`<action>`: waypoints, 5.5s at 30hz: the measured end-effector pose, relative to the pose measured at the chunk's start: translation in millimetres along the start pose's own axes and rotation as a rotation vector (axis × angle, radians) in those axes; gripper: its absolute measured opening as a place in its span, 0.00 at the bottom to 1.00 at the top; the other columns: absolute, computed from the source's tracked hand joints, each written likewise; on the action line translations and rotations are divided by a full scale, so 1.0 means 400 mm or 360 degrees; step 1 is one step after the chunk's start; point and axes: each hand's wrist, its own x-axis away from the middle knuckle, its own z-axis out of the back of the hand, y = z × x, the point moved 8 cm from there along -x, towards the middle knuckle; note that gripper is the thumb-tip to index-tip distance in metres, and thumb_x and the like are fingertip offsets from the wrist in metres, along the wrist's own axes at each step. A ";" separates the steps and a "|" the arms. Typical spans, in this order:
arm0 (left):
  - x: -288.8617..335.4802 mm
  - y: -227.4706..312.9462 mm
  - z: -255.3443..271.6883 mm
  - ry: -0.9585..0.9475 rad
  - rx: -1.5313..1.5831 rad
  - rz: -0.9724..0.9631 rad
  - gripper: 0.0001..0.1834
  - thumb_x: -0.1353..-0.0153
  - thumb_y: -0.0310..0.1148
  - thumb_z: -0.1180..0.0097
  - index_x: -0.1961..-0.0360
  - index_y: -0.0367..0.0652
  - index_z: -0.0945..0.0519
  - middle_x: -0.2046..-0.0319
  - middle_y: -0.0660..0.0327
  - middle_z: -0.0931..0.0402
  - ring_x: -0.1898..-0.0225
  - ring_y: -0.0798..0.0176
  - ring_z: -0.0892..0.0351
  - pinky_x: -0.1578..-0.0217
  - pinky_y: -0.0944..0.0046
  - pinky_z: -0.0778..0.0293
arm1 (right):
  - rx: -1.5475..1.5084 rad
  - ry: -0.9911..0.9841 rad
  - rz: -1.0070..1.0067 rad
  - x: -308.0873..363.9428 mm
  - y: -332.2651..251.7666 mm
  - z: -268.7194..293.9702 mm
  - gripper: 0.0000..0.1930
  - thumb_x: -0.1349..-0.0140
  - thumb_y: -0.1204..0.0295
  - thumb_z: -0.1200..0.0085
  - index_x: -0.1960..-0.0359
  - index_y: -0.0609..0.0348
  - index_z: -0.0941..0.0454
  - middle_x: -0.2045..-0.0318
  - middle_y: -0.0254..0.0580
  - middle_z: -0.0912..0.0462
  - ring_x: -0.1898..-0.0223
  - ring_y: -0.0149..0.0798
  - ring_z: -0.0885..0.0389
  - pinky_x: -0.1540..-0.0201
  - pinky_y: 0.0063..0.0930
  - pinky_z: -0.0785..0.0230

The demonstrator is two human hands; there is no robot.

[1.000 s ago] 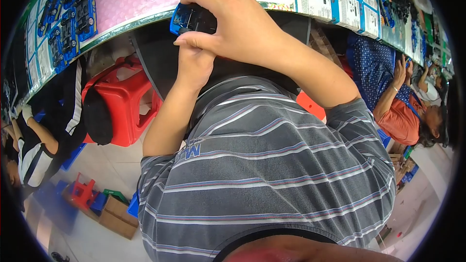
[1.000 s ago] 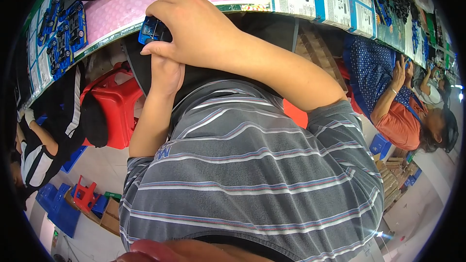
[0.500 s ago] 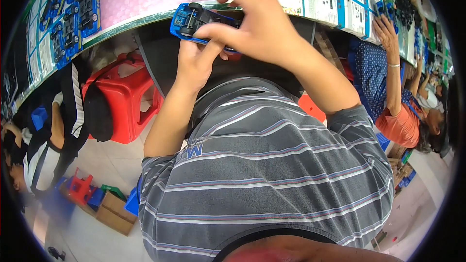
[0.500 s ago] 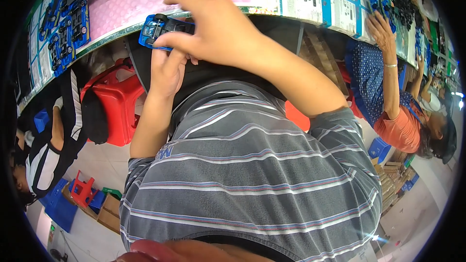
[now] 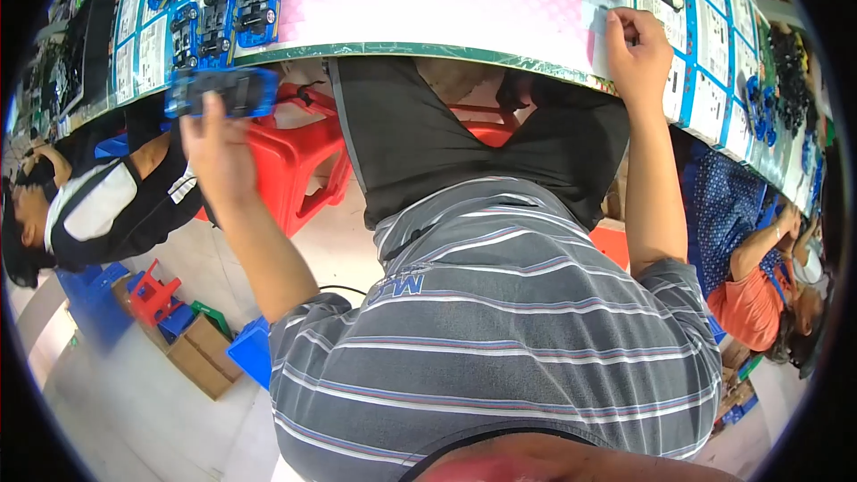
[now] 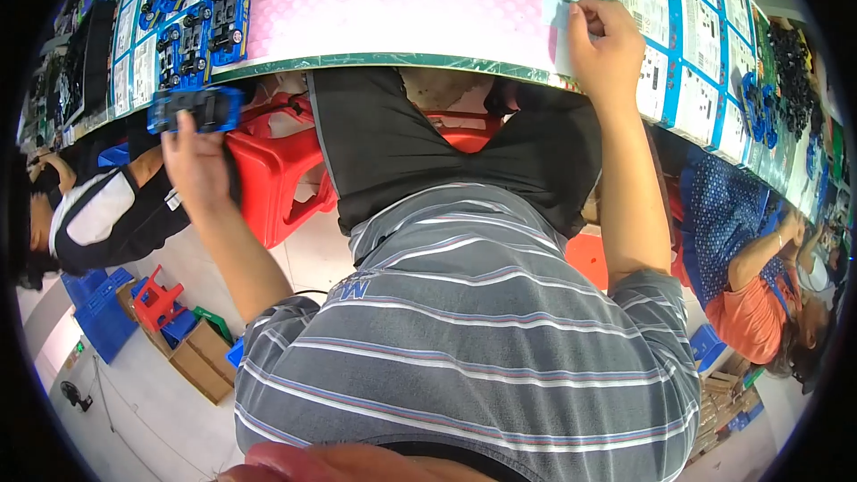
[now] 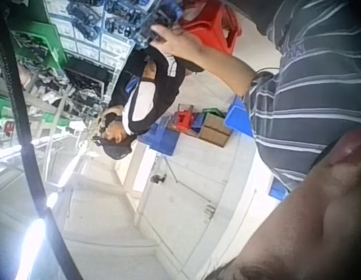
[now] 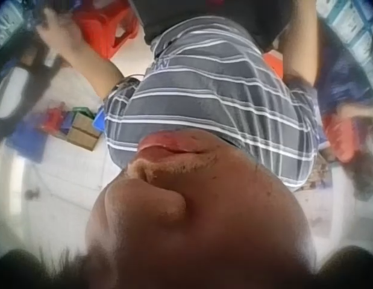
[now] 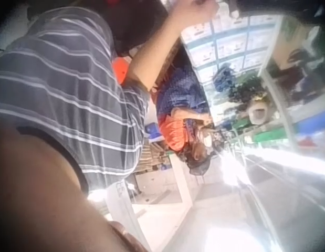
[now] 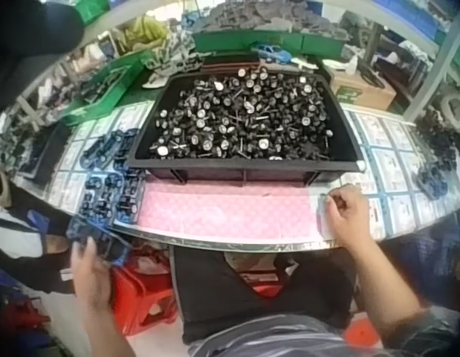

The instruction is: The person assembles toy cars by attaching wheel sets from a tray onto car bodies by hand and placing the assembled cars on the table.

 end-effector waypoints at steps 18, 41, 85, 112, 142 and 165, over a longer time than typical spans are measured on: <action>-0.650 -0.081 0.448 0.0119 -0.0928 0.0496 0.33 0.30 0.46 0.48 0.33 0.31 0.32 0.35 0.51 0.30 0.35 0.52 0.32 0.34 0.53 0.38 | -0.0194 0.0172 -0.0165 0.036 0.139 0.131 0.06 0.40 0.73 0.38 0.65 0.63 0.17 0.71 0.42 0.17 0.69 0.36 0.19 0.62 0.28 0.27; 0.229 -0.136 -0.621 -0.1051 0.0129 0.0321 0.29 0.31 0.45 0.44 0.37 0.35 0.31 0.54 0.59 0.24 0.75 0.77 0.33 0.80 0.77 0.42 | -0.0345 -0.0270 -0.0268 0.010 0.052 0.333 0.29 0.49 0.58 0.28 0.50 0.63 0.20 0.61 0.41 0.15 0.63 0.36 0.18 0.59 0.28 0.25; 0.253 -0.195 -0.676 -0.1170 0.0620 0.0616 0.22 0.35 0.30 0.38 0.42 0.42 0.32 0.64 0.62 0.22 0.72 0.71 0.22 0.75 0.74 0.29 | -0.0446 -0.0512 0.0463 -0.026 -0.292 0.056 0.27 0.51 0.69 0.27 0.48 0.59 0.21 0.51 0.47 0.19 0.48 0.47 0.20 0.49 0.35 0.26; 0.215 -0.206 -0.661 -0.1022 0.0459 0.0683 0.14 0.34 0.32 0.39 0.50 0.43 0.25 0.65 0.63 0.21 0.72 0.71 0.22 0.75 0.74 0.30 | 0.0365 -0.0769 0.0135 -0.359 -0.135 0.003 0.10 0.50 0.69 0.37 0.71 0.64 0.18 0.74 0.57 0.17 0.68 0.54 0.16 0.62 0.41 0.24; 0.240 -0.244 -0.630 -0.1169 0.0270 0.0539 0.16 0.39 0.20 0.42 0.49 0.37 0.24 0.64 0.65 0.21 0.67 0.71 0.21 0.67 0.69 0.24 | -0.0551 -0.0735 0.0434 -0.025 -0.440 -0.082 0.23 0.51 0.72 0.29 0.53 0.62 0.24 0.54 0.49 0.18 0.50 0.50 0.18 0.47 0.37 0.26; 0.069 -0.121 -0.394 -0.0824 0.0745 0.0447 0.20 0.28 0.29 0.49 0.38 0.38 0.32 0.43 0.56 0.27 0.40 0.55 0.26 0.36 0.47 0.32 | -0.0069 -0.0085 0.0199 0.008 -0.016 -0.076 0.05 0.46 0.79 0.39 0.68 0.62 0.21 0.69 0.45 0.19 0.67 0.48 0.19 0.61 0.37 0.26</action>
